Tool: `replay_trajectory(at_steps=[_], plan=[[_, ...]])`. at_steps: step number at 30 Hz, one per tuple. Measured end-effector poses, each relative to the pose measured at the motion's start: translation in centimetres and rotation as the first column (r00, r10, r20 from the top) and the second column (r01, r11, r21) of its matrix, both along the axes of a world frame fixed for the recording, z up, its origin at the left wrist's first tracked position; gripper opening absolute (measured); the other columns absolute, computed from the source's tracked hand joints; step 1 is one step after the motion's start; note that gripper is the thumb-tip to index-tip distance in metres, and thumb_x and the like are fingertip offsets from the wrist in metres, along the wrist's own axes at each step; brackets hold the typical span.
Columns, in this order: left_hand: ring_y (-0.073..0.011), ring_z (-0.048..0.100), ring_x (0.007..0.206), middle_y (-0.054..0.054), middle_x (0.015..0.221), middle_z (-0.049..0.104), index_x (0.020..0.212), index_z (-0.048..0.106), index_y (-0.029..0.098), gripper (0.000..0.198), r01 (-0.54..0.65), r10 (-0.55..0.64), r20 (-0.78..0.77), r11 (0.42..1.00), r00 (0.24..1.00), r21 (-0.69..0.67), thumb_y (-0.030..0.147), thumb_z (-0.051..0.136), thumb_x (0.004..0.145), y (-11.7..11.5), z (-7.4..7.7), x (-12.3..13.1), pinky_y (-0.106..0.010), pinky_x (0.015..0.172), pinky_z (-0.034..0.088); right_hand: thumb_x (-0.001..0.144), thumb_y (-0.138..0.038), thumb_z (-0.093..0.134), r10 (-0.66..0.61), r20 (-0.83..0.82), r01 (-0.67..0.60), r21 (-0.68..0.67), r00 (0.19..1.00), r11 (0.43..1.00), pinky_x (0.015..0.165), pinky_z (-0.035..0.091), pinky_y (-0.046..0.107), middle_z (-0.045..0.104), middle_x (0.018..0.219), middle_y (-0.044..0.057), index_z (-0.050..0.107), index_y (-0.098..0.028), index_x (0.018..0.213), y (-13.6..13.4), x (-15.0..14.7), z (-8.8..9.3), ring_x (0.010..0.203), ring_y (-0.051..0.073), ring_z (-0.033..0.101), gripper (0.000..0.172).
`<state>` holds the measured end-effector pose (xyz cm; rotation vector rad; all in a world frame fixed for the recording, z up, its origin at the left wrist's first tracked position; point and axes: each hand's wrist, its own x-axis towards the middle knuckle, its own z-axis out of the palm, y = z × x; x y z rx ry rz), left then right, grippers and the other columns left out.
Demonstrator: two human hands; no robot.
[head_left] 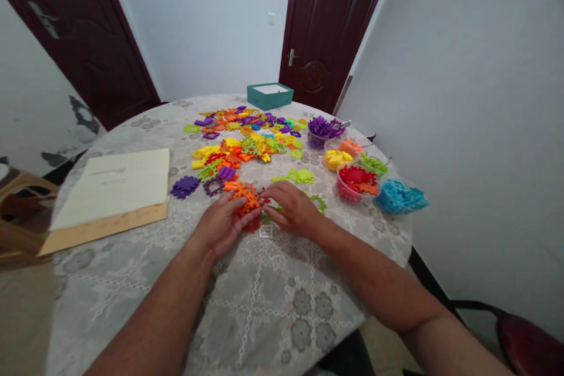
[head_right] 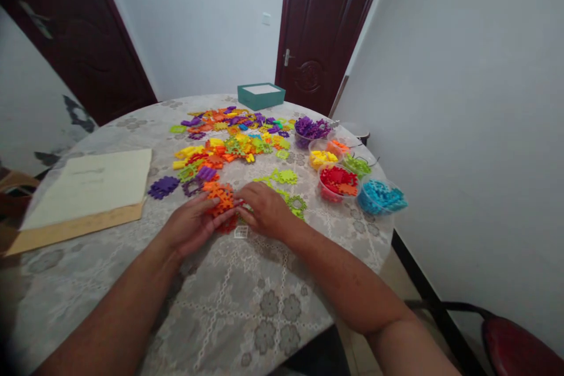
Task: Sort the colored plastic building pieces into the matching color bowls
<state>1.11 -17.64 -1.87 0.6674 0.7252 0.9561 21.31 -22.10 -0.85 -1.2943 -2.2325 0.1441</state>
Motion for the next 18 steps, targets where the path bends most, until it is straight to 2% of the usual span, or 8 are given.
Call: replay_trajectory(at_steps=[2,4,6,8,10,14,18], plan=[[-0.0244,0.075,0.098,-0.012,0.109,0.073,0.096,0.066,0.014,0.023,-0.107,0.107,0.004,0.994,0.994,-0.036,-0.002,0.060,0.081,0.5,0.2,-0.1,-0.043,0.087,0.066,0.098,-0.032,0.061,-0.035,0.177,0.071,-0.201,0.984,0.977,0.087,0.048,0.034,0.071,0.110,0.009,0.067,-0.021,0.111,-0.9,1.4,1.6,0.101,0.022,0.063,0.018],[-0.0244,0.076,0.092,-0.011,0.100,0.073,0.090,0.062,0.014,0.021,-0.192,0.193,-0.003,0.977,0.981,-0.087,-0.003,0.056,0.080,0.8,0.4,-0.2,-0.045,0.084,0.067,0.093,-0.034,0.065,0.001,0.368,0.147,-0.374,0.930,0.916,0.078,0.046,0.031,0.072,0.103,0.008,0.069,-0.021,0.106,-1.8,2.2,2.8,0.093,0.022,0.065,0.018],[-0.0260,0.076,0.090,-0.013,0.097,0.073,0.087,0.060,0.013,0.019,-0.228,0.230,-0.004,0.965,0.973,-0.129,-0.003,0.054,0.079,1.1,0.4,-0.2,-0.045,0.080,0.068,0.090,-0.034,0.067,0.048,0.501,0.212,-0.448,0.864,0.868,0.074,0.045,0.030,0.073,0.102,0.009,0.069,-0.021,0.104,-2.4,2.3,3.4,0.090,0.023,0.067,0.019],[-0.0282,0.076,0.092,-0.014,0.098,0.073,0.088,0.059,0.013,0.018,-0.234,0.236,-0.001,0.961,0.972,-0.146,-0.002,0.053,0.079,1.3,0.3,-0.3,-0.044,0.077,0.068,0.090,-0.033,0.063,0.056,0.563,0.250,-0.450,0.824,0.857,0.074,0.046,0.030,0.074,0.104,0.011,0.069,-0.020,0.106,-2.6,1.7,3.3,0.091,0.024,0.069,0.021],[-0.0290,0.076,0.095,-0.015,0.099,0.073,0.091,0.060,0.013,0.020,-0.230,0.233,0.000,0.960,0.973,-0.157,0.000,0.052,0.079,1.4,0.3,-0.3,-0.044,0.076,0.068,0.092,-0.030,0.059,0.038,0.575,0.266,-0.435,0.817,0.860,0.076,0.048,0.031,0.075,0.106,0.012,0.069,-0.020,0.109,-2.5,1.1,2.8,0.093,0.024,0.070,0.022],[-0.0287,0.075,0.099,-0.015,0.103,0.073,0.097,0.062,0.013,0.025,-0.210,0.211,-0.015,0.960,0.977,-0.185,0.001,0.051,0.078,1.4,0.6,-0.3,-0.042,0.078,0.068,0.090,-0.026,0.059,-0.016,0.558,0.271,-0.378,0.830,0.885,0.073,0.049,0.031,0.076,0.102,0.011,0.071,-0.021,0.104,-2.1,0.8,1.9,0.089,0.023,0.070,0.019],[-0.0280,0.075,0.098,-0.015,0.099,0.074,0.098,0.062,0.013,0.027,-0.221,0.219,-0.031,0.955,0.975,-0.199,0.001,0.050,0.077,1.3,1.0,-0.2,-0.041,0.078,0.068,0.092,-0.025,0.059,-0.026,0.503,0.202,-0.299,0.864,0.933,0.066,0.048,0.030,0.073,0.099,0.011,0.070,-0.020,0.099,-1.7,1.7,1.3,0.084,0.023,0.069,0.014]])
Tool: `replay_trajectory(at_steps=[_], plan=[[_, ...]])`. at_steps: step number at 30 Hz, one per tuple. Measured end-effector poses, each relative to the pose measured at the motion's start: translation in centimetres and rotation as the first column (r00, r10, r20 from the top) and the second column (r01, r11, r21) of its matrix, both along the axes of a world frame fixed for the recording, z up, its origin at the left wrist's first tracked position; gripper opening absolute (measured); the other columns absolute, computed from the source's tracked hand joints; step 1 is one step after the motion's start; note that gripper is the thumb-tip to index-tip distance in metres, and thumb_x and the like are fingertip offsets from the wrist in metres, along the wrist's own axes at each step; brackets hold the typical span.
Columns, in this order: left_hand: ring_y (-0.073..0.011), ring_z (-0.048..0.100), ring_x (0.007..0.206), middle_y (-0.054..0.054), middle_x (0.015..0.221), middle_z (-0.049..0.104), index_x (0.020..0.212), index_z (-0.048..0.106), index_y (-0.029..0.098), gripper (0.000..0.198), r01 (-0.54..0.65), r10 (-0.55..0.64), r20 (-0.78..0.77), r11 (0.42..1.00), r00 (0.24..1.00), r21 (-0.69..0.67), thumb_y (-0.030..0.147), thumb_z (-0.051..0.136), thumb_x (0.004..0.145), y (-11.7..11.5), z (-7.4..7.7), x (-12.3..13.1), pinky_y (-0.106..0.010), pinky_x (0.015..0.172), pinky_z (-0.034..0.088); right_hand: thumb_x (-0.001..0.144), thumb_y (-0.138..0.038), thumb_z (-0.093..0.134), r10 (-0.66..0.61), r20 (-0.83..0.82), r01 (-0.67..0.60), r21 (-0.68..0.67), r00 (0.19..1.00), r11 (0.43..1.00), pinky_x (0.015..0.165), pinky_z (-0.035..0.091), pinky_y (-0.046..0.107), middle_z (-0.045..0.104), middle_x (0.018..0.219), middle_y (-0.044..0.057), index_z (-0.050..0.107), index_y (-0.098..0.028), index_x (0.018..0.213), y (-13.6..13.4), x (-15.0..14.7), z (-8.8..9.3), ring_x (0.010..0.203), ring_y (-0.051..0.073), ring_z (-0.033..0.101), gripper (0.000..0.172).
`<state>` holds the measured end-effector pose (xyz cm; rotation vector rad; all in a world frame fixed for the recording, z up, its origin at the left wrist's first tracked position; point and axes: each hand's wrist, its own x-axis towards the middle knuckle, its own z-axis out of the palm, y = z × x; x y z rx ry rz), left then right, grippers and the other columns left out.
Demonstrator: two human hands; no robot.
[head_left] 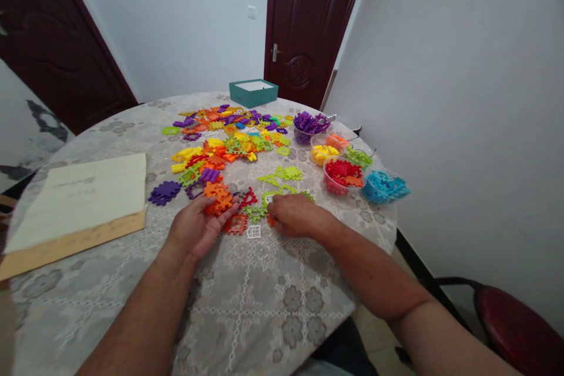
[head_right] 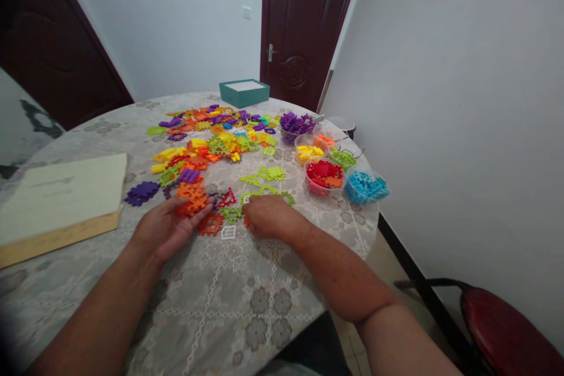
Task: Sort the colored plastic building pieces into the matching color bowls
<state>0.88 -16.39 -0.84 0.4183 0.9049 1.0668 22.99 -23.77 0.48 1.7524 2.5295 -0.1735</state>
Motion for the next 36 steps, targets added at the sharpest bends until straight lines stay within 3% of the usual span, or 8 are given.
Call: replay_trajectory(at_steps=[3,8,13,20,25,31,36], plan=[[-0.0275,0.075,0.096,-0.015,0.096,0.074,0.096,0.062,0.013,0.025,0.003,-0.003,0.007,1.000,1.000,0.005,0.002,0.050,0.078,0.0,-0.2,0.0,-0.040,0.078,0.068,0.089,-0.025,0.066,0.014,-0.096,-0.013,0.007,0.995,1.000,0.068,0.047,0.029,0.071,0.102,0.008,0.069,-0.023,0.101,0.3,1.2,-0.2,0.087,0.022,0.067,0.013],[-0.0270,0.075,0.095,-0.016,0.099,0.073,0.102,0.063,0.013,0.027,0.020,-0.020,0.009,1.000,1.000,0.017,0.004,0.051,0.079,0.3,-1.1,-0.3,-0.040,0.078,0.068,0.079,-0.033,0.081,-0.030,-0.173,0.028,-0.015,0.984,0.999,0.074,0.048,0.030,0.068,0.110,0.007,0.068,-0.026,0.112,0.8,3.0,-0.6,0.094,0.023,0.066,0.036],[-0.0296,0.075,0.097,-0.017,0.097,0.072,0.099,0.062,0.012,0.025,0.024,-0.025,0.036,0.999,0.999,0.037,0.004,0.054,0.077,0.3,-1.4,-0.4,-0.043,0.084,0.067,0.078,-0.032,0.083,-0.036,-0.176,0.034,-0.015,0.984,0.999,0.075,0.047,0.029,0.069,0.111,0.007,0.067,-0.027,0.117,0.8,3.1,-1.0,0.094,0.022,0.066,0.043],[-0.0312,0.074,0.100,-0.018,0.102,0.071,0.099,0.063,0.013,0.029,0.032,-0.034,0.042,0.999,0.999,0.032,0.005,0.054,0.073,0.1,-1.2,-0.3,-0.043,0.084,0.067,0.077,-0.030,0.080,-0.039,-0.156,0.038,-0.009,0.987,0.999,0.068,0.044,0.029,0.071,0.104,0.007,0.067,-0.025,0.109,0.5,2.5,-1.1,0.086,0.022,0.066,0.035],[-0.0313,0.072,0.106,-0.018,0.108,0.071,0.106,0.062,0.013,0.047,0.031,-0.033,0.063,0.999,0.997,0.038,0.001,0.050,0.063,-0.2,-0.9,-0.3,-0.047,0.091,0.065,0.080,-0.025,0.075,-0.039,-0.132,0.042,0.021,0.990,0.999,0.074,0.046,0.031,0.071,0.111,0.011,0.067,-0.024,0.113,0.6,2.5,-1.3,0.095,0.025,0.067,0.034],[-0.0311,0.072,0.106,-0.017,0.108,0.072,0.107,0.062,0.014,0.047,0.042,-0.045,0.060,0.998,0.997,0.044,0.002,0.051,0.064,-0.2,-1.0,-0.3,-0.048,0.092,0.065,0.091,-0.027,0.062,0.021,-0.151,-0.016,0.033,0.988,0.999,0.078,0.045,0.031,0.073,0.101,0.010,0.068,-0.022,0.106,1.3,3.1,-0.7,0.090,0.024,0.066,0.017],[-0.0294,0.073,0.102,-0.017,0.108,0.072,0.107,0.062,0.013,0.046,0.056,-0.059,0.051,0.997,0.997,0.051,0.002,0.051,0.064,-0.2,-1.0,-0.3,-0.047,0.093,0.064,0.099,-0.021,0.048,-0.124,-0.092,0.133,0.101,0.988,0.986,0.074,0.041,0.030,0.073,0.098,0.012,0.065,-0.019,0.100,2.5,3.0,-1.1,0.086,0.023,0.064,0.017]])
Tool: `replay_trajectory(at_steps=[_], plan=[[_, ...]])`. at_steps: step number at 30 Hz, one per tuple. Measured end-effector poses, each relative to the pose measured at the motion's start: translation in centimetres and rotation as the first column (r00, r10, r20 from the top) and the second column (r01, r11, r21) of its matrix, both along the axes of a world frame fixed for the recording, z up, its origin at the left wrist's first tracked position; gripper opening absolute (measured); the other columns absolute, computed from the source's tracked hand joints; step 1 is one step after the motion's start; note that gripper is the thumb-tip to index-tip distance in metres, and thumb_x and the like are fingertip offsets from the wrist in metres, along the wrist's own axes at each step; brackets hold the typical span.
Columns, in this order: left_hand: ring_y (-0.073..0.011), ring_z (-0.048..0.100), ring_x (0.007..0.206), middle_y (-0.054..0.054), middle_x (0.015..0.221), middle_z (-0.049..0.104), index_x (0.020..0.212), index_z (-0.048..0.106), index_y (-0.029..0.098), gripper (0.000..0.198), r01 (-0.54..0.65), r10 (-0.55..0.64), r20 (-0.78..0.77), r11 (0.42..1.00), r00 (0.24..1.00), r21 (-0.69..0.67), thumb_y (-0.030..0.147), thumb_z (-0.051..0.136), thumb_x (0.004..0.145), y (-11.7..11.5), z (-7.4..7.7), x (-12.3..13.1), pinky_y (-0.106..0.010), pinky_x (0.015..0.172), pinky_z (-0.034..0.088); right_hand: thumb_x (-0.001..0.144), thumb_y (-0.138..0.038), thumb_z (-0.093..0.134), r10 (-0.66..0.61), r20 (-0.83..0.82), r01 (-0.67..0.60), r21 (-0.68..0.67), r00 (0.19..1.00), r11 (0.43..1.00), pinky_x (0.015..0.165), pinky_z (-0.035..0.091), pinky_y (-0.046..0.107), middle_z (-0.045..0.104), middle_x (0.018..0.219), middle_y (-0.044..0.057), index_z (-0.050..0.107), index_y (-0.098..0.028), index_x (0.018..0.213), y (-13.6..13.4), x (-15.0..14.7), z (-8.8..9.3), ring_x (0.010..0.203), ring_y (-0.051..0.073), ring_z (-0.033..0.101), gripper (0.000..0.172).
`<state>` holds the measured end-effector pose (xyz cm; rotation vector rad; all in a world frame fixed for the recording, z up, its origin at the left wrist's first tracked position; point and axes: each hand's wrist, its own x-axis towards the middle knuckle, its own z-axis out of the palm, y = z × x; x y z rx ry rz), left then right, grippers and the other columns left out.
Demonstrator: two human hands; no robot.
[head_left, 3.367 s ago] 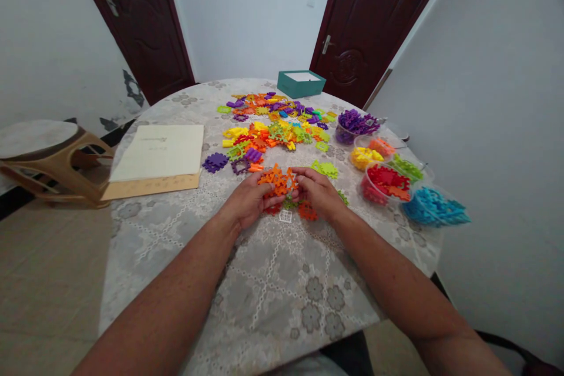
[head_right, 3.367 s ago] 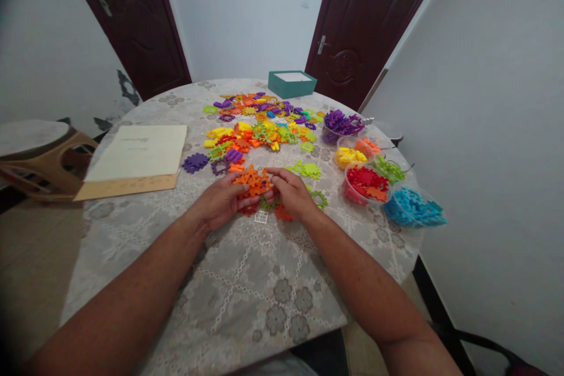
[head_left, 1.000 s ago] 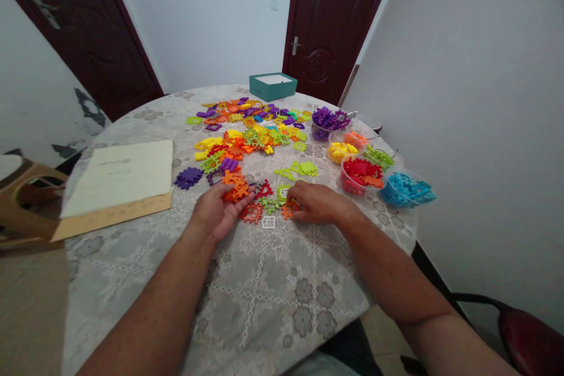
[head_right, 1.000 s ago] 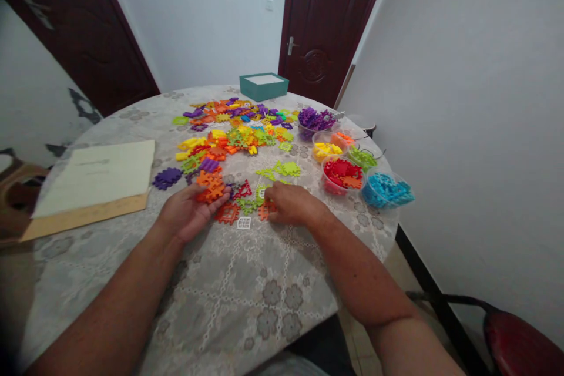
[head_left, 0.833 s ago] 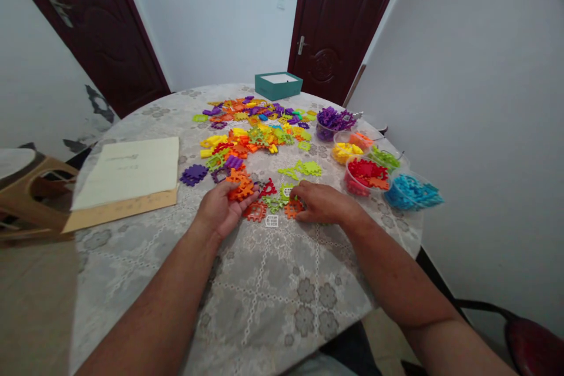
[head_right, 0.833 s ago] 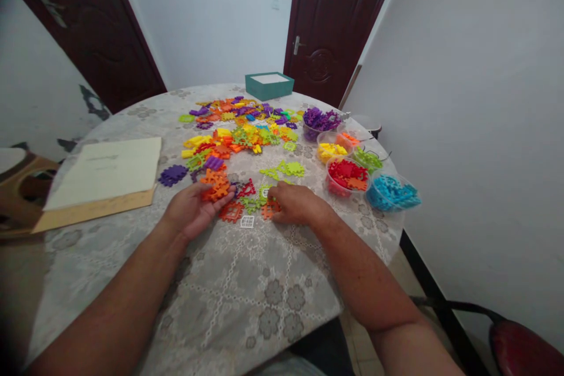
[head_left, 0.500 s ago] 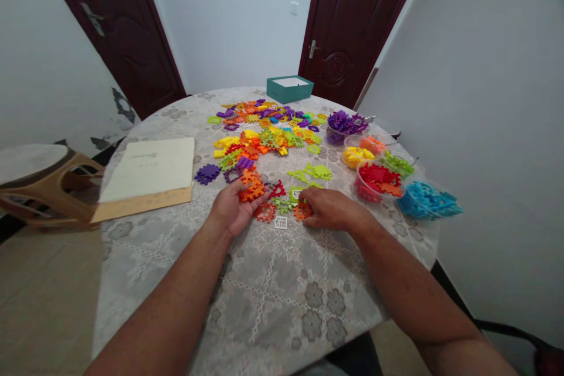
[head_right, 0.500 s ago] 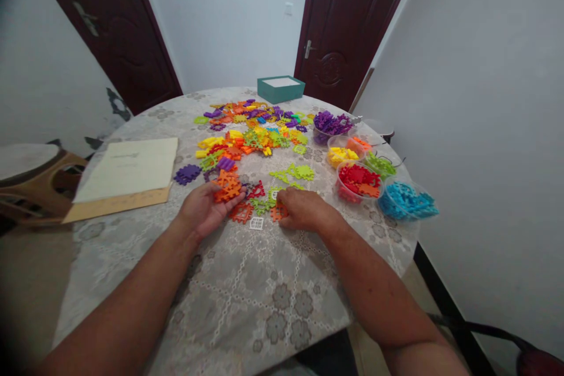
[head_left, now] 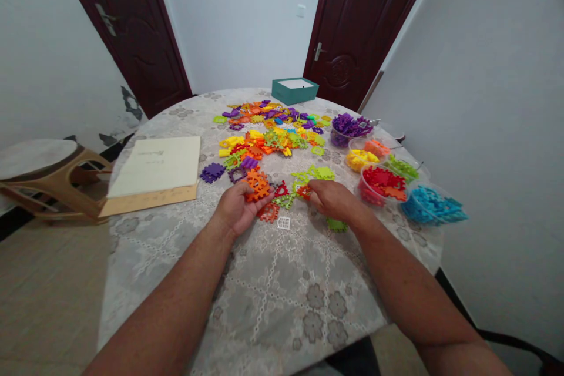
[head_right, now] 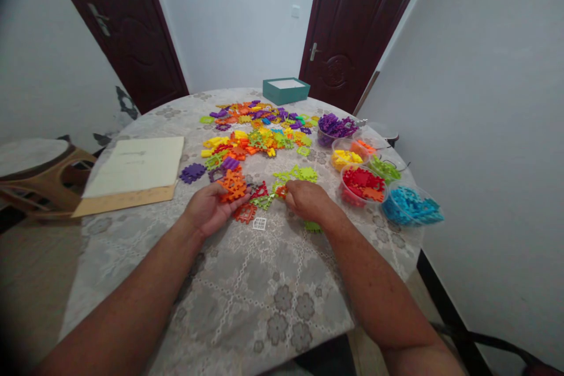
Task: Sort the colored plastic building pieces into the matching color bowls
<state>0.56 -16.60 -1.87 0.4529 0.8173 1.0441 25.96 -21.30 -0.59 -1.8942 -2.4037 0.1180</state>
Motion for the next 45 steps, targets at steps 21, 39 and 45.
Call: replay_trajectory(at_steps=[21,39,45], plan=[[-0.0267,0.072,0.105,-0.019,0.121,0.072,0.110,0.067,0.015,0.024,0.252,-0.252,0.141,0.968,0.957,0.020,0.031,0.059,0.094,-1.1,0.5,0.2,-0.042,0.091,0.062,0.103,-0.028,0.049,0.189,-0.417,-0.006,0.402,0.889,0.916,0.087,0.051,0.033,0.063,0.105,0.008,0.067,-0.026,0.133,-0.5,-4.9,-2.5,0.097,0.021,0.062,0.035],[-0.0257,0.069,0.119,-0.016,0.133,0.070,0.112,0.070,0.013,0.038,0.254,-0.263,0.024,0.949,0.964,0.189,0.001,0.061,0.077,-1.6,0.1,0.5,-0.040,0.105,0.056,0.099,-0.031,0.058,0.051,-0.771,0.086,0.137,0.634,0.987,0.085,0.056,0.038,0.064,0.123,0.009,0.053,-0.023,0.144,-0.5,-6.4,-3.0,0.085,0.017,0.063,0.046],[-0.0242,0.070,0.116,-0.012,0.131,0.071,0.132,0.061,0.020,0.054,0.336,-0.320,-0.101,0.909,0.942,0.248,0.010,0.067,0.080,-2.0,0.2,0.9,-0.038,0.102,0.057,0.089,-0.033,0.071,-0.077,-0.962,-0.048,-0.092,0.261,0.995,0.092,0.055,0.035,0.069,0.121,0.004,0.059,-0.024,0.132,0.1,-7.6,-2.9,0.105,0.020,0.066,0.046]])
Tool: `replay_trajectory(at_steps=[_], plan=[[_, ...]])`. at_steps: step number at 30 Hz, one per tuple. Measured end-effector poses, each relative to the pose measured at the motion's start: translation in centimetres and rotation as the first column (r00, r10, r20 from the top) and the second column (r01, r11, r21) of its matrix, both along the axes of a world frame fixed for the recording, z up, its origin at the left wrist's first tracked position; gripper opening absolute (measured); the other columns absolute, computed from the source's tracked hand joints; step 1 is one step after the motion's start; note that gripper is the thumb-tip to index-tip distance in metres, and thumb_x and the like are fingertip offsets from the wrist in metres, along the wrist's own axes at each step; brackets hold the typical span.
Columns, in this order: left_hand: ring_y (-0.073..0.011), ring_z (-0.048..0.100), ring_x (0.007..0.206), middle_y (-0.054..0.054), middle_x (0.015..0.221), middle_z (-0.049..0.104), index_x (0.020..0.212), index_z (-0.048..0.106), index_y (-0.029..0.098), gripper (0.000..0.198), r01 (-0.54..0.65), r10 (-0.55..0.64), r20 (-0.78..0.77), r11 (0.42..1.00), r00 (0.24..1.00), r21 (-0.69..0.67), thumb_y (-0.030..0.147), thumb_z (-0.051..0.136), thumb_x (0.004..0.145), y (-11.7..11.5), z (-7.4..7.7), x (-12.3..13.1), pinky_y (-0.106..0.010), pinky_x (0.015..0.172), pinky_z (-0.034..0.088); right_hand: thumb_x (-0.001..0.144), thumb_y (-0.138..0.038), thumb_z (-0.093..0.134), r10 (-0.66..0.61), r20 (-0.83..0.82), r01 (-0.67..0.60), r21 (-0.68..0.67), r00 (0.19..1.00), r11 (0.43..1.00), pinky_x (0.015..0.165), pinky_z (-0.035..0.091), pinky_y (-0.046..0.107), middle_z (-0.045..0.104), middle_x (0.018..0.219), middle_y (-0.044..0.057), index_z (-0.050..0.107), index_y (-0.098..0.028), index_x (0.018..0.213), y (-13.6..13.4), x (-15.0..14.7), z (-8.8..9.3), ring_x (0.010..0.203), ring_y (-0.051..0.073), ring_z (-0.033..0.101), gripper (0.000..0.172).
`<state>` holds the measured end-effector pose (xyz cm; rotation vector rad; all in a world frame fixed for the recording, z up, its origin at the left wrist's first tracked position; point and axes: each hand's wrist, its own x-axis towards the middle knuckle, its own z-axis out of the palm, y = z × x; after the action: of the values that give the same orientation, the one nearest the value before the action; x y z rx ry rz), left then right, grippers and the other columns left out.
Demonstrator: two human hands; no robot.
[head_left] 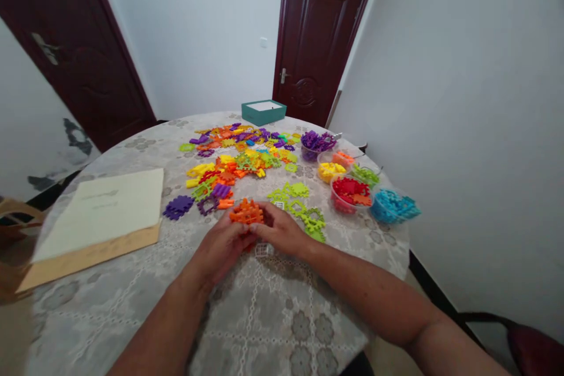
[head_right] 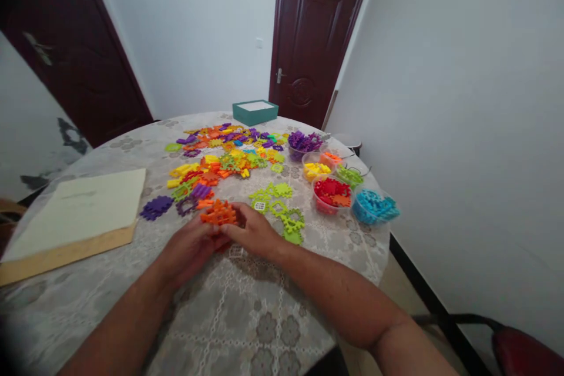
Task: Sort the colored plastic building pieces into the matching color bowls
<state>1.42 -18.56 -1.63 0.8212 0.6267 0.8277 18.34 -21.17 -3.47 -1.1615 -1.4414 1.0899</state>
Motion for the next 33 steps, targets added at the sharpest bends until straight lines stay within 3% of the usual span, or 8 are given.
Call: replay_trajectory(at_steps=[6,10,16,18,21,23,26,33], plan=[[-0.0287,0.068,0.122,-0.010,0.140,0.065,0.156,0.038,0.033,0.080,0.065,-0.061,-0.059,0.995,0.996,0.070,0.021,0.070,0.084,-0.4,0.0,-0.2,-0.045,0.099,0.058,0.082,-0.035,0.076,0.079,-0.204,-0.094,-0.070,0.976,0.993,0.085,0.054,0.032,0.069,0.108,0.002,0.060,-0.022,0.112,0.0,0.0,0.6,0.095,0.019,0.066,0.036],[-0.0313,0.070,0.117,-0.012,0.139,0.065,0.159,0.035,0.035,0.087,0.087,-0.080,-0.069,0.991,0.994,0.102,0.029,0.075,0.082,-0.5,0.7,-0.5,-0.047,0.094,0.060,0.082,-0.033,0.074,0.108,-0.149,-0.116,-0.051,0.983,0.992,0.073,0.052,0.028,0.066,0.097,0.000,0.060,-0.022,0.107,-0.4,0.6,1.8,0.083,0.016,0.063,0.030],[-0.0257,0.074,0.090,-0.010,0.116,0.074,0.132,0.061,0.023,0.061,-0.226,0.243,-0.089,0.959,0.966,0.169,0.036,0.080,0.076,1.1,1.5,-1.4,-0.038,0.068,0.064,0.091,-0.035,0.066,-0.215,0.143,0.187,0.188,0.966,0.964,0.067,0.050,0.026,0.066,0.099,0.001,0.055,-0.025,0.126,-0.8,6.8,8.2,0.077,0.015,0.060,0.039],[-0.0207,0.071,0.080,-0.008,0.102,0.075,0.118,0.067,0.019,0.052,-0.364,0.389,-0.138,0.915,0.911,0.176,0.033,0.081,0.071,2.0,0.9,-1.8,-0.032,0.064,0.062,0.092,-0.035,0.064,-0.411,0.283,0.331,0.291,0.867,0.898,0.070,0.052,0.028,0.068,0.099,0.002,0.053,-0.025,0.133,0.1,11.1,10.5,0.078,0.016,0.062,0.043],[-0.0170,0.067,0.076,-0.004,0.091,0.073,0.109,0.070,0.018,0.044,-0.461,0.495,-0.217,0.867,0.841,0.191,0.033,0.080,0.068,2.8,0.0,-2.1,-0.028,0.063,0.061,0.090,-0.032,0.064,-0.648,0.478,0.497,0.415,0.593,0.762,0.078,0.053,0.030,0.071,0.105,0.005,0.054,-0.023,0.134,2.7,18.8,12.6,0.083,0.018,0.065,0.046],[-0.0169,0.067,0.076,-0.004,0.091,0.073,0.107,0.071,0.019,0.043,-0.459,0.505,-0.266,0.861,0.821,0.219,0.036,0.080,0.068,2.9,-0.4,-2.1,-0.028,0.062,0.061,0.089,-0.031,0.065,-0.695,0.618,0.576,0.435,0.368,0.692,0.083,0.052,0.032,0.073,0.109,0.009,0.056,-0.020,0.132,4.7,24.0,13.0,0.092,0.022,0.068,0.046],[-0.0193,0.068,0.076,-0.005,0.093,0.074,0.106,0.071,0.019,0.045,-0.421,0.510,-0.356,0.856,0.783,0.301,0.043,0.079,0.069,2.8,-0.5,-2.1,-0.031,0.062,0.062,0.089,-0.027,0.065,-0.584,0.801,0.649,0.376,0.131,0.662,0.086,0.050,0.031,0.074,0.118,0.015,0.057,-0.017,0.133,7.0,30.4,12.4,0.102,0.025,0.069,0.046],[-0.0238,0.073,0.077,-0.005,0.092,0.076,0.108,0.072,0.021,0.046,-0.351,0.560,-0.513,0.821,0.650,0.450,0.053,0.071,0.076,2.9,0.0,-2.5,-0.035,0.070,0.063,0.088,-0.026,0.070,-0.445,0.891,0.672,0.273,0.094,0.689,0.087,0.049,0.029,0.073,0.123,0.018,0.061,-0.014,0.133,10.0,36.7,9.7,0.106,0.024,0.070,0.047]])
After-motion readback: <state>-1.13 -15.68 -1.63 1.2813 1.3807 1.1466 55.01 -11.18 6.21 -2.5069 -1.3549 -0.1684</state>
